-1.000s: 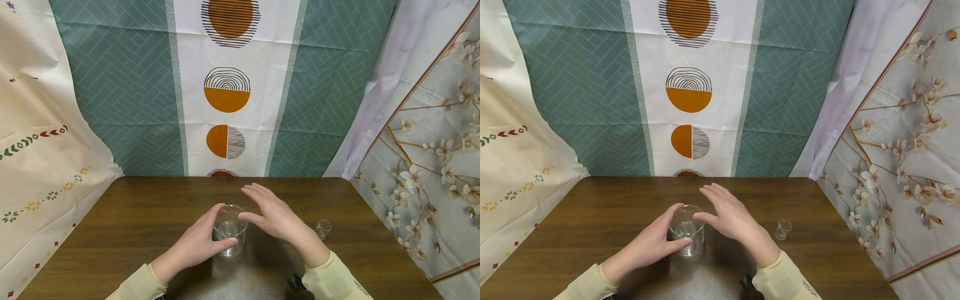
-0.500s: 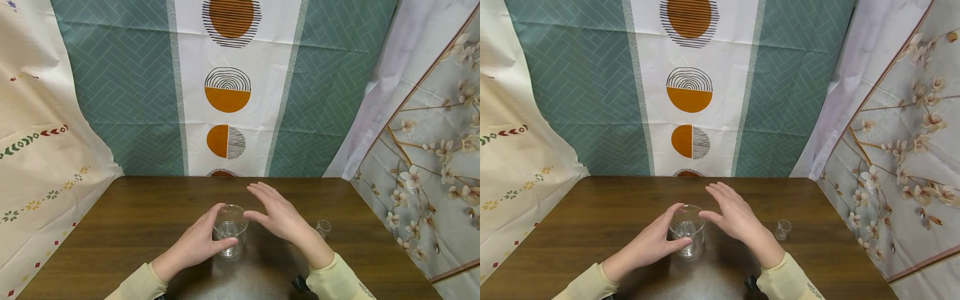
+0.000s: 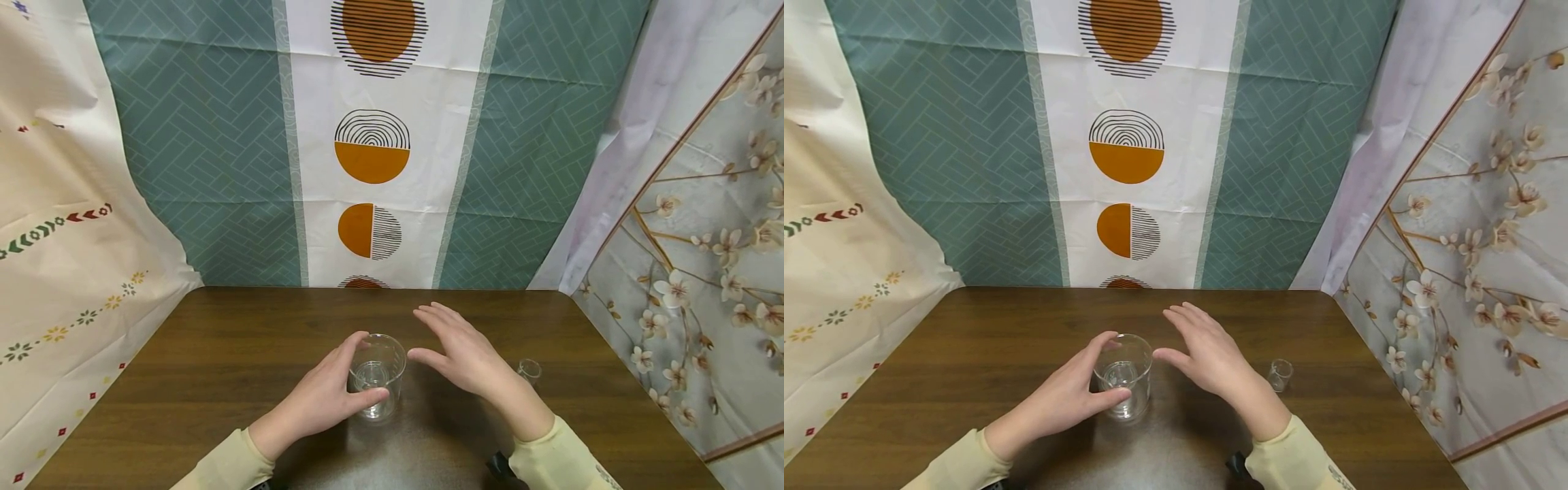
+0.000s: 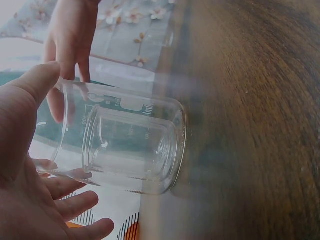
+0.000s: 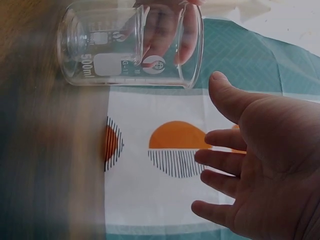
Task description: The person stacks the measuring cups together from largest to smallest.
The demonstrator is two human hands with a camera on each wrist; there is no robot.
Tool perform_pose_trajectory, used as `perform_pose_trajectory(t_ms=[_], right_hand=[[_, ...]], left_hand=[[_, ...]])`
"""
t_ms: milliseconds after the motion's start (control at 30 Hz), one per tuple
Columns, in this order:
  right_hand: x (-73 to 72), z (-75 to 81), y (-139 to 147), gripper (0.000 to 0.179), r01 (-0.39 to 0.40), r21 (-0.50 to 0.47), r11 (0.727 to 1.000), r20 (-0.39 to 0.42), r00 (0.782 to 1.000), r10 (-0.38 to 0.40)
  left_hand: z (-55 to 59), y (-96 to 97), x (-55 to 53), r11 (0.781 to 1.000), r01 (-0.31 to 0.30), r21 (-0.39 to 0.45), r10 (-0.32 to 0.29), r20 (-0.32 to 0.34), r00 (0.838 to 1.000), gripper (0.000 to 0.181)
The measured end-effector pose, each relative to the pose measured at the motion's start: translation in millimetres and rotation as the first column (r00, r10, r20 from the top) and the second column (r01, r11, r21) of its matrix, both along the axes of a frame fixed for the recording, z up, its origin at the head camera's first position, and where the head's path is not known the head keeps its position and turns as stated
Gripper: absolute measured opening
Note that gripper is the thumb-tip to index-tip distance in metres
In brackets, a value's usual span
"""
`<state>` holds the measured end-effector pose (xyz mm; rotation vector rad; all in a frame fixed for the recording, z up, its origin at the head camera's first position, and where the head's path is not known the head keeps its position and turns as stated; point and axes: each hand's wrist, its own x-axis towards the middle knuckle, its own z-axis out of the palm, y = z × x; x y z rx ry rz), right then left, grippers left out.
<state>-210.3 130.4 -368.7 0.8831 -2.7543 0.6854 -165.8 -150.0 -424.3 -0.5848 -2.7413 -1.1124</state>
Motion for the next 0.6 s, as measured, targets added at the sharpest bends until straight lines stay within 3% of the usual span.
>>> perform_pose_trajectory(t_ms=[600], right_hand=[[0.0, -3.0, 10.6, 0.076, 0.069, 0.038, 0.997, -0.012, 0.998, -0.068]], left_hand=[[-1.1, -1.0, -0.7, 1.000, 0.012, 0.008, -0.012, 0.003, 1.000, 0.092]])
